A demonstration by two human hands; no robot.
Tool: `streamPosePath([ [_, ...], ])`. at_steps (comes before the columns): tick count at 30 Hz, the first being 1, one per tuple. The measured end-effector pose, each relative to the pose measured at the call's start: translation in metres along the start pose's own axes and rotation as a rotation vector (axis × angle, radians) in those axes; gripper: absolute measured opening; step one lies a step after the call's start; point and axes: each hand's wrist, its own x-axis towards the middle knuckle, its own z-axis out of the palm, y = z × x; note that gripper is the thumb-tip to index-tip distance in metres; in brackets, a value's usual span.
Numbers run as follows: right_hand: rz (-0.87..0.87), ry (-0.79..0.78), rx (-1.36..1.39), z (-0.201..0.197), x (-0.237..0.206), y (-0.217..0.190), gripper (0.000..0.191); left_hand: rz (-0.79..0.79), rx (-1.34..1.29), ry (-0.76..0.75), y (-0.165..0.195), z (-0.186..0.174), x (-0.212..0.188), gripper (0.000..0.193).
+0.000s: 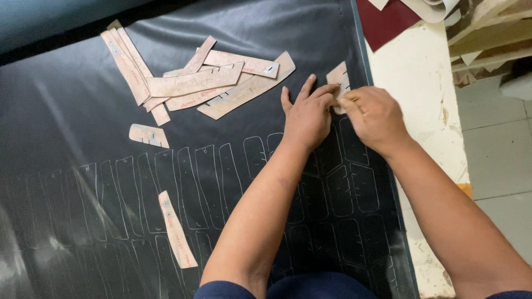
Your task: The person places paper pattern pieces onto a large black fabric sheet and uses a pencil to trace their outlines. They repeat this process for several pattern pieces, moving them across the fabric to mark multiple shapes.
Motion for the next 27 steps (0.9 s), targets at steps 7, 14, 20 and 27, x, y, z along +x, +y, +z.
streamPosePath([
  [7, 0.212, 0.068, 0.120, -0.005, 0.010, 0.015, 0.016, 0.008, -0.047, 0.033, -0.004, 0.004, -0.004, 0.014],
  [14, 0.115, 0.070, 0.038, 0.005, 0.012, 0.017, 0.013, -0.011, -0.042, 0.036, -0.004, 0.003, -0.005, 0.013],
  [20, 0.216, 0.038, 0.115, 0.005, 0.022, 0.026, 0.015, 0.021, -0.022, 0.044, -0.005, 0.003, -0.007, 0.015],
  [27, 0.219, -0.260, -0.081, 0.016, 0.044, 0.047, 0.054, 0.071, 0.043, 0.101, -0.006, 0.006, -0.016, 0.022],
])
